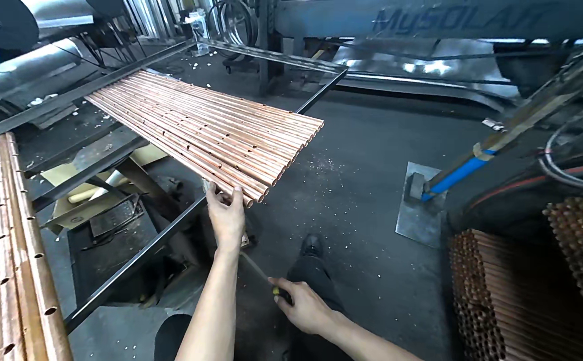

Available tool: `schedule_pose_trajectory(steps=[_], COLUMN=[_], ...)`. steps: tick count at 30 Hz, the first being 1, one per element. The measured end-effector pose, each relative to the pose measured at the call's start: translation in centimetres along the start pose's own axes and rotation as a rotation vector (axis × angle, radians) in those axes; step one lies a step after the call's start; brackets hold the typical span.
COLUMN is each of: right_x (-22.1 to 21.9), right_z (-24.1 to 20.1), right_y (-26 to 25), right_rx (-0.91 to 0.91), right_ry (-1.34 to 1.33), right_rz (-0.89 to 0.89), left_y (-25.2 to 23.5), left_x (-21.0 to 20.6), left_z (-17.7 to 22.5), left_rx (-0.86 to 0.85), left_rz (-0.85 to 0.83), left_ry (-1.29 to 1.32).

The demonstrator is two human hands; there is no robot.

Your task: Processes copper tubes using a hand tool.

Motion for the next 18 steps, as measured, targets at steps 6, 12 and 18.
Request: schedule_pose_trajectory(steps=[6,12,18], right_x=[-0.5,-0.5,-0.6], right_z=[-0.2,-0.5,-0.8], right_y=[0.0,0.1,0.6], right_rx=[0.002,-0.004,0.007], right_ry=[0.033,0.058,0.062], right_rz=[-0.004,0.021,0.047], left_y=[0.2,-0.3,3.3], left_x=[0.3,0.4,2.7], left_z=[-0.3,-0.3,0.9], left_rx=[0.059,0.087,0.093], left_rz=[-0.010,-0.066,-0.161], left_ry=[-0.058,0.102,-0.037])
Point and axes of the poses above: each hand's wrist, its own y-axis away from the middle knuckle, its own x-axis out of the back of the hand, z = x × y, the point moved 6 cm from there along -y, towards the middle knuckle, and after that the axes turned 6 degrees about y, right-handed, at the moved point
